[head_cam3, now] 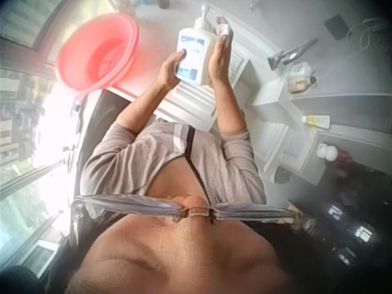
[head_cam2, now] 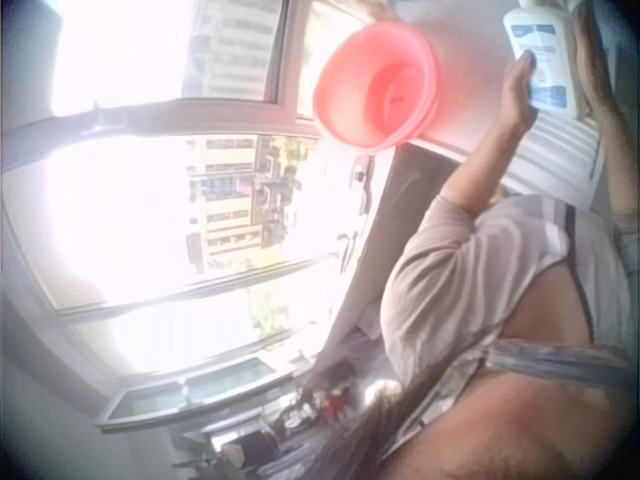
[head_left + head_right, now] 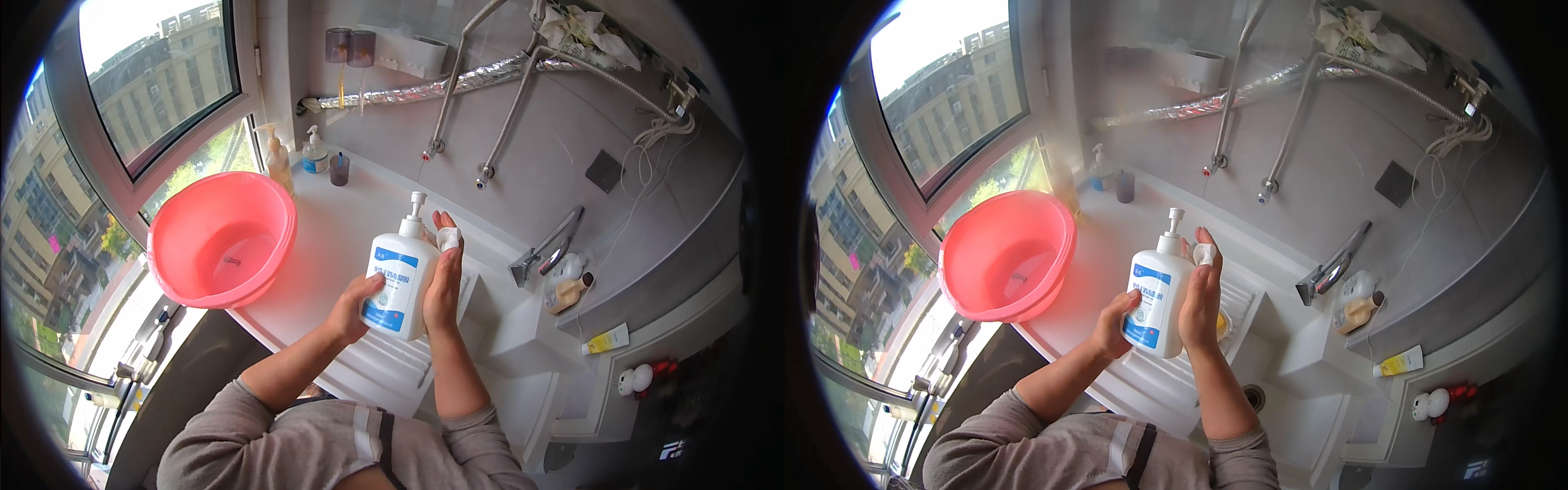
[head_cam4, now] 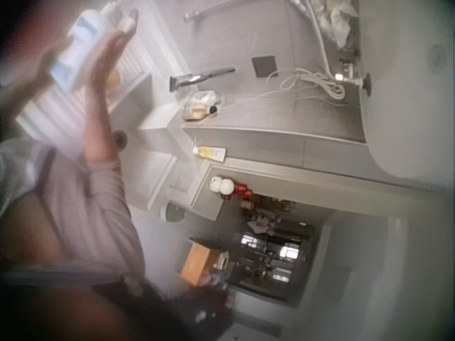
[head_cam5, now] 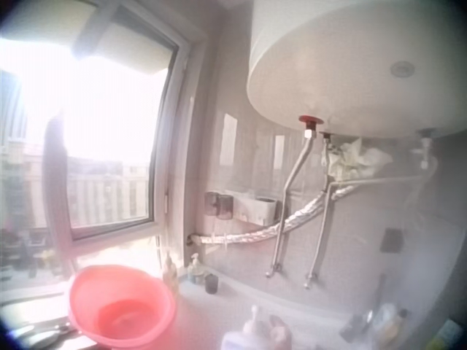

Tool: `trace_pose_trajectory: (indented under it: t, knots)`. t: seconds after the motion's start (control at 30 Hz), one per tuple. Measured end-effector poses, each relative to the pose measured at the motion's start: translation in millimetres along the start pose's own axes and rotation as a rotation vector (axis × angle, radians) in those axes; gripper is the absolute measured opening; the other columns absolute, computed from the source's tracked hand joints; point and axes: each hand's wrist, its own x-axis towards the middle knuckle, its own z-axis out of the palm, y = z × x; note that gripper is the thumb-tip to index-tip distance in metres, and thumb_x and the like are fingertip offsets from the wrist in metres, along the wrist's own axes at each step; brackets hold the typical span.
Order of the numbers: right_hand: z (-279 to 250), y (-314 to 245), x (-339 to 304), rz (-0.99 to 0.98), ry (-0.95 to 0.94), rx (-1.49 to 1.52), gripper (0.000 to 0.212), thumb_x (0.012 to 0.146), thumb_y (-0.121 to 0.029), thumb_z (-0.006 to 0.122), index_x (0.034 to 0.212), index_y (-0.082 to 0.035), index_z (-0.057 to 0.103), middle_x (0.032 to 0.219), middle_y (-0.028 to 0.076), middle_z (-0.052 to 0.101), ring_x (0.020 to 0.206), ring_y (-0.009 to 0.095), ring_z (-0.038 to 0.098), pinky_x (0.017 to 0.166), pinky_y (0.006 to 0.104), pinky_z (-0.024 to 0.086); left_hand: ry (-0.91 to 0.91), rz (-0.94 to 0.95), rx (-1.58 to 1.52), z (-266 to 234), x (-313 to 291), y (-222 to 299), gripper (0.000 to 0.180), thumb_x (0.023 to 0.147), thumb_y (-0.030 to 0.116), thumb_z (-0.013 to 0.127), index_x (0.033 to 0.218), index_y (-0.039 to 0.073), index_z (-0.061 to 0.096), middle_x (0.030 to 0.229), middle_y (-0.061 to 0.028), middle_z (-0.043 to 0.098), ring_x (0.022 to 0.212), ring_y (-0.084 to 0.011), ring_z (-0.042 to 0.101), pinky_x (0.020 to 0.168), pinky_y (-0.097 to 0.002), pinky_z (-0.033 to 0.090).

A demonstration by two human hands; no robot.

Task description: The person wipes the sink surface with a cloth, then cleans a white pump bottle and a purple cup using the cloth. They rinse the cloth in a pink basin and continue wiping the sink area.

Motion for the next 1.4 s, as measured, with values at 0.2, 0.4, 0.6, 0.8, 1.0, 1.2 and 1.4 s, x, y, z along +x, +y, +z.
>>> trace_pose_trajectory:
  t: [0.2,0.4,0.6,0.8,1.0,1.2,1.4]
  knots:
    - [-4.1,20.9,-49.5,-0.256,-0.231,-0.369,0.049,0.099,-0.011,0.035,0.146,0.002,0.026,0.150,0.028,0.022,0.140,0.042,0.024,0.112,0.0462,0.025,0.164,0.227,0.016,-0.5,13.3,15.7,0.039,0.093,0.029,0.055,0.115,-0.004,0.054,0.105,-0.0125,0.063,0.095,-0.0199,0.063,0.083,-0.0329,0.052]
    - [-4.9,12.3,-22.6,-0.231,-0.180,-0.551,0.053,0.099,-0.009,0.037,0.148,0.000,0.019,0.152,0.029,0.013,0.140,0.044,0.018,0.111,0.0476,0.026,0.118,0.213,0.227,8.9,7.5,12.3,0.032,0.095,0.023,0.057,0.116,-0.002,0.054,0.105,-0.0088,0.063,0.094,-0.0143,0.061,0.084,-0.0302,0.050]
    - [6.2,-1.9,-7.5,-0.379,-0.308,-0.829,0.053,0.094,-0.009,0.046,0.145,-0.004,0.031,0.151,0.022,0.024,0.136,0.047,0.027,0.108,0.0492,0.033,0.171,0.351,0.104,10.6,12.7,3.9,0.026,0.097,0.021,0.054,0.115,0.003,0.050,0.106,-0.0064,0.060,0.100,-0.0128,0.057,0.085,-0.0290,0.047]
    - [7.3,21.6,-37.6,-0.539,-0.253,-0.858,0.051,0.092,-0.011,0.050,0.141,0.000,0.040,0.146,0.021,0.035,0.132,0.043,0.036,0.107,0.0514,0.034,0.292,0.437,0.100,12.3,17.6,8.6,0.021,0.098,0.022,0.053,0.109,0.004,0.050,0.102,-0.0059,0.058,0.096,-0.0123,0.056,0.084,-0.0289,0.046]
    - [-4.5,7.8,-0.4,0.086,-0.154,-0.290,0.052,0.101,-0.023,0.032,0.144,0.005,0.025,0.145,0.028,0.032,0.132,0.042,0.037,0.107,0.0431,0.034,0.250,0.434,0.274,20.6,7.9,-0.6,0.023,0.099,0.023,0.051,0.110,0.003,0.050,0.099,-0.0040,0.056,0.093,-0.0088,0.052,0.082,-0.0265,0.045]
    - [22.3,19.2,-30.4,-0.503,-0.190,-1.002,0.049,0.093,-0.013,0.047,0.140,-0.002,0.041,0.147,0.017,0.035,0.133,0.043,0.035,0.105,0.0550,0.032,0.308,0.499,0.262,26.7,26.6,13.2,0.021,0.100,0.023,0.049,0.108,0.004,0.048,0.095,-0.0056,0.056,0.090,-0.0097,0.053,0.078,-0.0264,0.046]
    - [15.0,52.8,-52.4,-0.465,0.117,-0.621,0.049,0.098,-0.020,0.041,0.142,-0.001,0.034,0.153,0.016,0.019,0.139,0.036,0.027,0.111,0.0504,0.024,0.306,0.397,0.000,28.0,27.0,4.9,0.033,0.100,0.034,0.046,0.115,0.004,0.047,0.102,-0.0080,0.058,0.094,-0.0154,0.058,0.082,-0.0311,0.050]
